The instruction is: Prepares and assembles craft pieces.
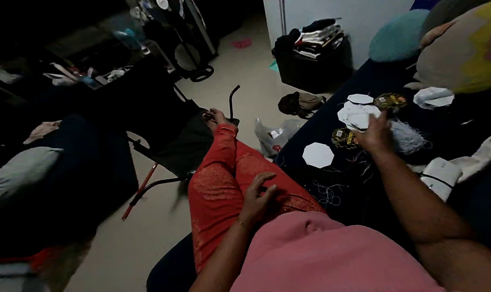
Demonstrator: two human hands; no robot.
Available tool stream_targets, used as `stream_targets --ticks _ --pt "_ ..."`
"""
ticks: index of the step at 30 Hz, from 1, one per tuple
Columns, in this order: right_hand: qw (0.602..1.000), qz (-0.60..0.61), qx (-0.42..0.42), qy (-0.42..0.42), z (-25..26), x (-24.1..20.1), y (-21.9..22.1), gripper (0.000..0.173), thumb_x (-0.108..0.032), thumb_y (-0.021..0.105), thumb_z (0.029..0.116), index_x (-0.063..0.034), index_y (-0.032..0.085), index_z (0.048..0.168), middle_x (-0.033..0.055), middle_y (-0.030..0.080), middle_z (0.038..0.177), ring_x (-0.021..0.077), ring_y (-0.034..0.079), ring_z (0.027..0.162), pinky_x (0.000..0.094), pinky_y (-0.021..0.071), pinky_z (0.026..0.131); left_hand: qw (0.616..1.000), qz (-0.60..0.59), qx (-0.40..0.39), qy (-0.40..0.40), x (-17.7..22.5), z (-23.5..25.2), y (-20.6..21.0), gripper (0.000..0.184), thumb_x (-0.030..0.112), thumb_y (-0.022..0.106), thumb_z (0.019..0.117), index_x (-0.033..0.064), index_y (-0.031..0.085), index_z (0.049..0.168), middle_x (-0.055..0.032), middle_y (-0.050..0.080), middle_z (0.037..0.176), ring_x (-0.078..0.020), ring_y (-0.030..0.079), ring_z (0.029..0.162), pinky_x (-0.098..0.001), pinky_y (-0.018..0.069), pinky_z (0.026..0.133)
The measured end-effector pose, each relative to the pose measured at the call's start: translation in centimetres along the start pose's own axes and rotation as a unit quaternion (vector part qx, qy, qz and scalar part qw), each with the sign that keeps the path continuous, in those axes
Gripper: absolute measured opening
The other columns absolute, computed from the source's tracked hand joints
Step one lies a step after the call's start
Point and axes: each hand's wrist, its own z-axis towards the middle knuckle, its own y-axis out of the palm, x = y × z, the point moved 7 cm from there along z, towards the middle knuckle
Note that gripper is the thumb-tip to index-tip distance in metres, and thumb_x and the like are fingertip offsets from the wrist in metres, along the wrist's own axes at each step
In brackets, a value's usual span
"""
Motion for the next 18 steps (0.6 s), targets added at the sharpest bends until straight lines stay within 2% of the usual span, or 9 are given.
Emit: stream_targets --ticks 2,3,6,8,11,14,18 --pt "0.992 0.002 -0.099 -0.079 -1.7 -1.8 4.0 0.068 -0.027 0.083 0.0864 0.0096 0.056 0.137 0.0377 0.048 0.143 0.0566 0.047 0.132 0.071 0.0384 0.107 0.999 0.007 -0.027 -0.028 -0.1 0.1 0.5 0.033 0.011 0.057 0.1003 -0.007 0.062 0.127 -0.0187 0.061 0.135 -0.0174 0.061 0.121 -0.0307 0.0541 0.097" --pt "0.982 0.0 -0.154 -0.106 -2.6 -2.7 6.4 0.072 -0.032 0.085 0.0842 0.0078 0.057 0.137 0.0345 0.05 0.144 0.0539 0.047 0.134 0.0704 0.0373 0.108 0.999 0.009 -0.034 -0.035 -0.2 0.1 0.5 0.032 0.011 0.057 0.1005 -0.0071 0.063 0.127 -0.0187 0.061 0.134 -0.0178 0.062 0.121 -0.031 0.0543 0.097" --pt "0.958 -0.056 -0.254 -0.121 -4.8 -4.7 11.3 0.088 -0.041 0.088 0.078 0.003 0.052 0.145 0.0306 0.039 0.156 0.0512 0.033 0.146 0.0717 0.0288 0.113 0.999 0.013 -0.033 -0.037 -0.5 -0.1 0.3 0.032 0.012 0.057 0.1009 -0.0066 0.063 0.126 -0.0181 0.062 0.133 -0.0179 0.062 0.119 -0.0316 0.0546 0.096" --pt "0.953 -0.089 -0.264 -0.118 -5.4 -5.1 12.3 0.085 -0.036 0.089 0.0778 0.0037 0.053 0.143 0.0302 0.039 0.156 0.0502 0.032 0.146 0.0719 0.028 0.112 0.999 0.011 -0.024 -0.044 -0.6 -0.3 0.0 0.032 0.012 0.056 0.101 -0.0065 0.063 0.126 -0.0182 0.062 0.132 -0.0177 0.063 0.118 -0.0324 0.0553 0.095" --pt "0.953 -0.113 -0.258 -0.111 -5.4 -4.7 12.4 0.076 -0.031 0.088 0.0792 0.0024 0.056 0.14 0.0268 0.047 0.151 0.0468 0.036 0.145 0.0705 0.0329 0.109 0.999 0.006 -0.021 -0.048 -0.8 -0.3 -0.1 0.032 0.012 0.056 0.1013 -0.0078 0.063 0.125 -0.0192 0.063 0.131 -0.0193 0.062 0.12 -0.0337 0.053 0.1" --pt "0.962 -0.067 -0.241 -0.112 -5.0 -4.4 11.7 0.077 -0.027 0.092 0.0748 0.0014 0.058 0.138 0.0262 0.054 0.142 0.0492 0.041 0.139 0.0728 0.0349 0.105 0.999 -0.008 -0.018 -0.034 -1.0 0.0 -0.1 0.031 0.009 0.056 0.1007 -0.0092 0.063 0.125 -0.0197 0.064 0.129 -0.0197 0.062 0.12 -0.0342 0.0524 0.101" --pt "0.972 -0.035 -0.196 -0.128 -4.5 -4.8 10.7 0.07 -0.025 0.091 0.0742 0.0013 0.062 0.132 0.0281 0.054 0.142 0.0502 0.043 0.137 0.0725 0.0343 0.107 0.999 -0.016 -0.006 -0.045 -1.0 -0.1 -0.5 0.031 0.01 0.055 0.1012 -0.0085 0.063 0.125 -0.0187 0.065 0.128 -0.0181 0.063 0.118 -0.0333 0.0524 0.1"
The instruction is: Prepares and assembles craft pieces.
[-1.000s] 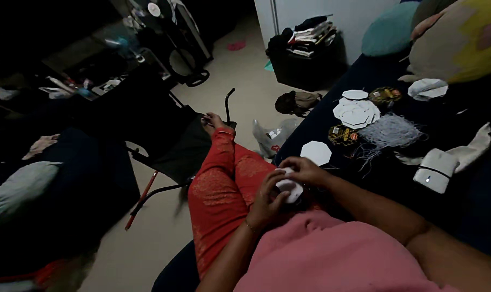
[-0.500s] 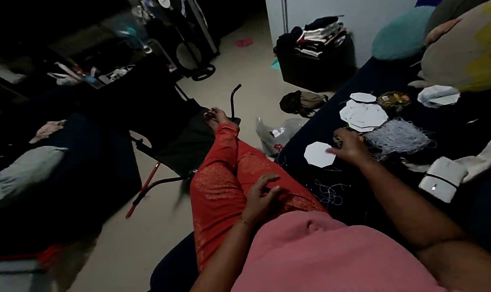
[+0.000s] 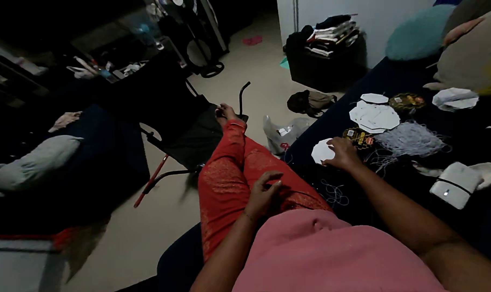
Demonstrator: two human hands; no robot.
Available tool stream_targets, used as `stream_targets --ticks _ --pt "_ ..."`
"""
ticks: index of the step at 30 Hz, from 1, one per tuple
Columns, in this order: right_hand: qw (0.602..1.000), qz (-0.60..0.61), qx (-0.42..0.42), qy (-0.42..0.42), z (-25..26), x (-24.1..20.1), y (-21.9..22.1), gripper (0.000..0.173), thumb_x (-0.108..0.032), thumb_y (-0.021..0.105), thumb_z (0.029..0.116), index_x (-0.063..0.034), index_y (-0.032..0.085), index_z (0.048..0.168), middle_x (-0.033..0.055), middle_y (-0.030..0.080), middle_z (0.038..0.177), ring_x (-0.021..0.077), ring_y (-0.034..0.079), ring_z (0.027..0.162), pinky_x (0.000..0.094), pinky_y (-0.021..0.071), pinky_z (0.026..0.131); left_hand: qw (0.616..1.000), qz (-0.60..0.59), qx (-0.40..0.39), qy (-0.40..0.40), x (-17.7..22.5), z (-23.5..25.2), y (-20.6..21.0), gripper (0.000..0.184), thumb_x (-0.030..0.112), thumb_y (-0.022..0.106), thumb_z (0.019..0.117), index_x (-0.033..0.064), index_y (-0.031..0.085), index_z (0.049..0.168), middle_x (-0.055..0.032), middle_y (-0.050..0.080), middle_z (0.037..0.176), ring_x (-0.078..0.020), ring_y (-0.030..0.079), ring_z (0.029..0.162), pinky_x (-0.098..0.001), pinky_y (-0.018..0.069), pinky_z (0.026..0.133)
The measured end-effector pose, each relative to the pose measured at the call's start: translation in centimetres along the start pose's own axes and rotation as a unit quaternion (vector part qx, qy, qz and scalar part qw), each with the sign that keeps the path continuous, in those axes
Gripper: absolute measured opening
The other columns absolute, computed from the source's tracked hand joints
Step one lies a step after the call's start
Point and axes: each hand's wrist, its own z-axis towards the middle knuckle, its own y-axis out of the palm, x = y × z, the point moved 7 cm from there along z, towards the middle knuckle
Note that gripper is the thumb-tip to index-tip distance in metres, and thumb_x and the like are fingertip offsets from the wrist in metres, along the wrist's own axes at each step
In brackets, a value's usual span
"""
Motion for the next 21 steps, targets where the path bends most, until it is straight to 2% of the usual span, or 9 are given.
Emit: stream_targets --ticks 4,8,10,12,15,17,18,21 --pt "0.998 0.035 0.042 -0.036 -0.2 -0.1 -0.6 0.055 -0.024 0.091 0.0746 0.0016 0.07 0.118 0.0314 0.051 0.145 0.0502 0.044 0.138 0.0662 0.0371 0.11 1.0 -0.011 0.012 -0.006 -0.2 0.1 -0.2 0.031 0.01 0.055 0.1014 -0.0086 0.063 0.125 -0.0183 0.066 0.127 -0.0182 0.063 0.119 -0.0341 0.0516 0.102" --pt "0.99 0.056 0.09 -0.097 -1.7 -2.3 -1.7 0.041 -0.024 0.091 0.0757 0.0003 0.075 0.105 0.0304 0.051 0.146 0.0509 0.046 0.135 0.0655 0.0385 0.109 0.999 -0.026 0.013 -0.04 -0.2 0.3 0.1 0.034 0.009 0.055 0.101 -0.0089 0.06 0.129 -0.0175 0.066 0.125 -0.0168 0.064 0.115 -0.0324 0.0526 0.099" --pt "0.988 0.051 0.099 -0.104 -1.7 -2.6 -1.9 0.037 -0.021 0.089 0.0769 0.0011 0.075 0.103 0.0315 0.048 0.147 0.0518 0.043 0.138 0.0658 0.0385 0.11 0.998 -0.037 0.006 -0.056 -0.2 0.4 0.4 0.035 0.009 0.056 0.1007 -0.0085 0.058 0.131 -0.0166 0.066 0.125 -0.0153 0.064 0.113 -0.0315 0.0535 0.096" --pt "0.994 0.045 0.065 -0.071 -0.9 -1.7 -1.5 0.042 -0.019 0.09 0.0764 0.0018 0.074 0.108 0.0318 0.048 0.148 0.0507 0.043 0.139 0.0636 0.0378 0.112 0.997 -0.044 -0.002 -0.059 -0.4 0.4 0.5 0.034 0.008 0.056 0.1006 -0.0081 0.059 0.13 -0.0157 0.067 0.124 -0.0148 0.065 0.111 -0.0311 0.0543 0.094" --pt "0.999 0.036 0.012 -0.033 0.1 -0.2 -0.3 0.06 -0.018 0.092 0.0727 0.0019 0.068 0.124 0.034 0.05 0.144 0.0503 0.045 0.137 0.0627 0.0379 0.112 0.997 -0.054 -0.002 -0.058 -0.5 0.4 0.5 0.032 0.007 0.056 0.1001 -0.0088 0.06 0.128 -0.0156 0.067 0.122 -0.0141 0.065 0.109 -0.0306 0.0539 0.095" --pt "0.999 0.037 -0.01 -0.017 0.1 0.0 0.3 0.069 -0.015 0.092 0.0717 0.0013 0.063 0.133 0.0371 0.04 0.152 0.0536 0.038 0.141 0.0629 0.0343 0.115 0.996 -0.054 -0.004 -0.067 -0.5 0.3 0.4 0.033 0.007 0.055 0.1009 -0.0092 0.059 0.13 -0.0163 0.066 0.123 -0.0146 0.065 0.11 -0.0312 0.0542 0.095" --pt "0.999 0.035 -0.014 -0.013 0.1 0.0 0.4 0.072 -0.012 0.092 0.0702 0.0011 0.062 0.134 0.0376 0.038 0.153 0.0542 0.036 0.142 0.0627 0.0333 0.116 0.996 -0.055 -0.004 -0.072 -0.6 0.3 0.4 0.033 0.008 0.055 0.1012 -0.0089 0.059 0.129 -0.0161 0.066 0.123 -0.0147 0.065 0.109 -0.0313 0.0543 0.094" --pt "0.999 0.027 -0.017 -0.014 0.2 -0.2 0.4 0.075 -0.011 0.092 0.0684 0.002 0.06 0.135 0.0347 0.042 0.15 0.0509 0.037 0.143 0.0612 0.0329 0.117 0.996 -0.056 -0.006 -0.074 -0.7 0.2 0.4 0.032 0.008 0.055 0.1008 -0.0081 0.06 0.128 -0.0149 0.067 0.122 -0.0141 0.066 0.108 -0.0308 0.0549 0.092"
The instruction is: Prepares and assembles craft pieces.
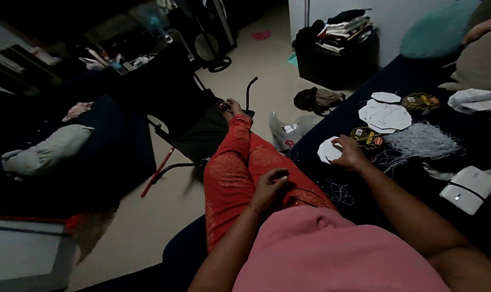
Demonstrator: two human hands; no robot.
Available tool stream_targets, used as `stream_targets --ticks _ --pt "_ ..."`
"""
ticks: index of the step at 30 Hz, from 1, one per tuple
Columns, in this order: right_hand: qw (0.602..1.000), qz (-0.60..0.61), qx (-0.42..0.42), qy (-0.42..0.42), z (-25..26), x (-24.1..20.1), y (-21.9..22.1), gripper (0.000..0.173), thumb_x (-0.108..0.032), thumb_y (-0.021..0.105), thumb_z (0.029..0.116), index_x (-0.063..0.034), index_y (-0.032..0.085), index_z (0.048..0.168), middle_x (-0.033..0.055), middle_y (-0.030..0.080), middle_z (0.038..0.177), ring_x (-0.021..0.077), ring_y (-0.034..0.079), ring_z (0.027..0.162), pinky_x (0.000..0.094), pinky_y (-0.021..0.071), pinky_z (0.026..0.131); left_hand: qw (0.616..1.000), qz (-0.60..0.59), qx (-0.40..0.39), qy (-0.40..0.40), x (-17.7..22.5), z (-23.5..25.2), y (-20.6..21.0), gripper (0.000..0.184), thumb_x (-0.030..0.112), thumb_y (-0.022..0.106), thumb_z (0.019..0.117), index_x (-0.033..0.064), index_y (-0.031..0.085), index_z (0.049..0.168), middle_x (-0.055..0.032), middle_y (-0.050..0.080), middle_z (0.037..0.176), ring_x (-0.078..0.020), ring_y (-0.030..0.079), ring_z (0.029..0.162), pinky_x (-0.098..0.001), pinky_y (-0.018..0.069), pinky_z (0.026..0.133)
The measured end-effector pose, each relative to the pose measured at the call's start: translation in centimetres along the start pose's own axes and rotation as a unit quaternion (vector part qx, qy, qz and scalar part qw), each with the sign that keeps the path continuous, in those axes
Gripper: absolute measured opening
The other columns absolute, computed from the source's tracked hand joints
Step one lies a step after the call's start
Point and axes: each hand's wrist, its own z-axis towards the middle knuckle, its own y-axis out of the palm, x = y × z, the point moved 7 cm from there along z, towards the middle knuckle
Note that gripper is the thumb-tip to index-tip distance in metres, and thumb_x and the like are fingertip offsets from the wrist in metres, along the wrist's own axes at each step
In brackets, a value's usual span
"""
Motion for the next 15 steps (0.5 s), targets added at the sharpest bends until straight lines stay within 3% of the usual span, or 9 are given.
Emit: stream_targets --ticks 3,8,10,13,15 --pt "0.999 0.007 0.033 -0.02 -0.2 -0.4 -0.8 0.074 -0.016 0.093 0.0705 0.0033 0.061 0.134 0.0329 0.045 0.15 0.0497 0.04 0.142 0.0625 0.0354 0.115 1.0 -0.002 0.0 -0.006 -0.4 0.1 -0.1 0.031 0.008 0.055 0.1011 -0.0074 0.06 0.128 -0.0144 0.067 0.122 -0.0136 0.066 0.107 -0.0306 0.0553 0.092" --pt "0.993 -0.011 0.098 -0.071 -0.1 -0.3 -1.5 0.063 -0.029 0.089 0.0771 0.0051 0.066 0.125 0.0323 0.058 0.135 0.0524 0.05 0.13 0.0682 0.0376 0.108 1.0 0.0 -0.001 -0.017 -0.6 0.2 -0.1 0.03 0.008 0.055 0.1014 -0.0062 0.061 0.128 -0.013 0.067 0.121 -0.0122 0.067 0.103 -0.0296 0.056 0.088" --pt "0.992 0.009 0.106 -0.061 -0.1 -0.3 -1.7 0.059 -0.019 0.087 0.0791 0.0061 0.065 0.127 0.0323 0.061 0.128 0.052 0.055 0.123 0.0667 0.042 0.105 1.0 0.001 0.002 -0.024 -0.7 0.2 -0.2 0.03 0.008 0.055 0.1014 -0.0059 0.061 0.128 -0.013 0.068 0.12 -0.012 0.067 0.102 -0.0293 0.056 0.087" --pt "0.999 0.013 0.047 -0.007 0.3 0.3 -0.9 0.065 -0.003 0.081 0.081 0.003 0.054 0.14 0.0325 0.054 0.136 0.0513 0.056 0.123 0.0656 0.0464 0.101 0.999 0.009 -0.001 -0.03 -0.8 0.2 -0.2 0.031 0.008 0.055 0.1015 -0.0061 0.061 0.128 -0.0135 0.067 0.121 -0.0122 0.067 0.103 -0.0292 0.0555 0.089" --pt "0.999 0.021 0.027 0.007 0.5 0.8 -0.2 0.062 -0.001 0.077 0.085 0.0037 0.053 0.142 0.0323 0.057 0.132 0.0496 0.058 0.119 0.0628 0.0466 0.102 1.0 0.009 -0.001 -0.028 -0.8 0.3 -0.3 0.031 0.008 0.056 0.1012 -0.0064 0.061 0.128 -0.013 0.068 0.119 -0.0121 0.067 0.102 -0.0291 0.0557 0.089"
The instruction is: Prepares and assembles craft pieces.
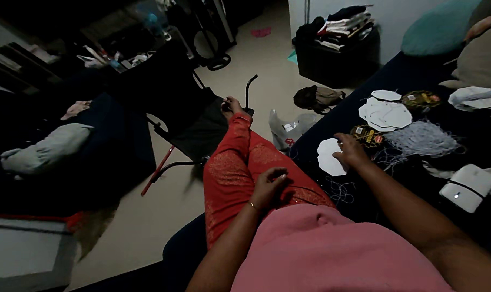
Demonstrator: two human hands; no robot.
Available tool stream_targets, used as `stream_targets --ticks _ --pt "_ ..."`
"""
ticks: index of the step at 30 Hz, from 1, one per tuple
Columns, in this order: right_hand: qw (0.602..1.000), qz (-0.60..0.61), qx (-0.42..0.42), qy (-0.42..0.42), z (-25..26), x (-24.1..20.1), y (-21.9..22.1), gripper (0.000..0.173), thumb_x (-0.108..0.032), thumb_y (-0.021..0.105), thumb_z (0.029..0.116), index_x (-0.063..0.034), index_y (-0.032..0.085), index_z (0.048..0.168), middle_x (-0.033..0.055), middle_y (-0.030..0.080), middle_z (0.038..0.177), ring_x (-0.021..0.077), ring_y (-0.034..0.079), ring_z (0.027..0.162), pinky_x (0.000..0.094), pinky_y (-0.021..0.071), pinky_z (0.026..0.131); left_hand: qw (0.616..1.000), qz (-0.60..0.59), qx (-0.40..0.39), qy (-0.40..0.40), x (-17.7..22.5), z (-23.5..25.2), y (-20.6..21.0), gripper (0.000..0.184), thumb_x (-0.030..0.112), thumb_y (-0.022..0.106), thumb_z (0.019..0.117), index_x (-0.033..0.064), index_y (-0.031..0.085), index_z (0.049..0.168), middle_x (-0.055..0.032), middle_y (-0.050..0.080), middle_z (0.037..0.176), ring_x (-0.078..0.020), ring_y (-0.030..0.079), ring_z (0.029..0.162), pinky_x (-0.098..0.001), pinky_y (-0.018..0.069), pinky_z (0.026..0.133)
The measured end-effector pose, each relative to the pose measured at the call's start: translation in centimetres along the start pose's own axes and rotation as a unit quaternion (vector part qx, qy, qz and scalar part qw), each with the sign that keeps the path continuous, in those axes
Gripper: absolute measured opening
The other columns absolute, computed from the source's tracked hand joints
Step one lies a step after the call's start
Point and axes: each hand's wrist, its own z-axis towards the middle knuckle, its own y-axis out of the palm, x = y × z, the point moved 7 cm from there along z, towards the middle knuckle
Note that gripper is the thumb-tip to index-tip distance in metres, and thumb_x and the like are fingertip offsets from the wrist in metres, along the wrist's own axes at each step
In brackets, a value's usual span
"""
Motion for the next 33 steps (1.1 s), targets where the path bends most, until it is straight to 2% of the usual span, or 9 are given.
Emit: stream_targets --ticks 4,7,9,11,17,26,28,30,33 --pt "1.0 0.015 0.003 -0.004 -0.6 0.2 -0.2 0.05 -0.014 0.074 0.094 0.0074 0.058 0.137 0.0314 0.063 0.125 0.0478 0.061 0.115 0.0618 0.0466 0.102 1.0 -0.001 0.001 -0.009 0.0 -0.1 -0.1 0.031 0.009 0.055 0.1021 -0.0071 0.06 0.128 -0.0132 0.067 0.119 -0.0119 0.067 0.101 -0.0287 0.0555 0.088" --pt "0.998 -0.038 -0.056 -0.002 -1.0 0.0 0.2 0.085 -0.031 0.092 0.076 0.0037 0.053 0.143 0.0311 0.057 0.134 0.05 0.052 0.127 0.067 0.0422 0.105 1.0 0.0 -0.003 -0.003 -0.2 0.0 0.0 0.031 0.01 0.055 0.1022 -0.0063 0.061 0.127 -0.012 0.068 0.118 -0.0114 0.067 0.099 -0.0286 0.0559 0.086" --pt "0.99 -0.094 -0.099 0.022 -1.0 0.2 1.3 0.095 -0.032 0.096 0.0684 0.0019 0.051 0.145 0.0321 0.051 0.141 0.053 0.045 0.133 0.0695 0.0412 0.104 1.0 0.0 -0.004 -0.004 -0.1 0.0 0.1 0.03 0.01 0.055 0.1021 -0.0063 0.061 0.127 -0.0121 0.068 0.118 -0.0116 0.067 0.098 -0.0286 0.0563 0.085" --pt "0.99 -0.102 -0.094 0.037 -1.0 0.3 1.5 0.083 -0.026 0.096 0.0683 0.0013 0.059 0.137 0.0315 0.053 0.137 0.0511 0.048 0.131 0.0671 0.0438 0.102 1.0 0.0 -0.003 -0.01 0.1 0.0 0.0 0.03 0.009 0.054 0.102 -0.0061 0.061 0.127 -0.0122 0.068 0.118 -0.0117 0.067 0.099 -0.0285 0.0561 0.086" --pt "0.997 -0.026 -0.053 0.044 -1.5 -1.0 -0.8 0.033 -0.007 0.082 0.0831 0.0037 0.071 0.113 0.0277 0.066 0.116 0.0451 0.062 0.113 0.0625 0.0464 0.099 1.0 0.003 0.003 -0.013 0.3 -0.2 -0.1 0.03 0.007 0.055 0.1013 -0.0065 0.061 0.128 -0.0122 0.068 0.118 -0.0101 0.066 0.098 -0.0269 0.0553 0.084" --pt "0.992 0.044 0.117 0.018 -1.4 0.5 -5.2 0.022 -0.007 0.07 0.0945 0.0036 0.07 0.113 0.0297 0.069 0.11 0.0502 0.065 0.106 0.0713 0.046 0.093 1.0 -0.005 0.018 0.003 0.4 -0.3 -0.3 0.028 0.005 0.055 0.1006 -0.0059 0.062 0.125 -0.0099 0.069 0.115 -0.0087 0.067 0.094 -0.0258 0.0559 0.082" --pt "0.985 0.105 0.135 -0.008 -1.8 0.3 -5.9 0.024 -0.008 0.073 0.0922 0.0042 0.07 0.112 0.0262 0.07 0.103 0.0422 0.068 0.095 0.0654 0.0509 0.086 1.0 -0.015 0.022 0.007 0.5 -0.2 -0.3 0.028 0.005 0.055 0.1003 -0.0061 0.062 0.125 -0.0098 0.069 0.114 -0.0087 0.066 0.095 -0.0256 0.0558 0.081" --pt "0.976 0.18 0.12 -0.022 -2.5 -1.2 -6.1 0.023 -0.008 0.075 0.0914 0.0029 0.07 0.111 0.018 0.07 0.092 0.026 0.066 0.076 0.0499 0.0554 0.074 0.999 -0.026 0.02 0.01 0.7 -0.1 -0.1 0.03 0.005 0.056 0.0998 -0.0061 0.061 0.127 -0.0105 0.069 0.116 -0.0107 0.067 0.099 -0.0268 0.0562 0.082" --pt "0.957 0.284 0.045 -0.037 -3.9 -5.0 -4.4 0.017 -0.008 0.071 0.094 0.0003 0.069 0.109 0.0062 0.07 0.081 0.0093 0.064 0.066 0.0318 0.0574 0.067 0.998 -0.053 0.02 0.011 1.5 -0.1 0.4 0.035 0.006 0.059 0.0988 -0.0069 0.058 0.131 -0.0107 0.069 0.116 -0.0116 0.067 0.101 -0.0271 0.0565 0.084"
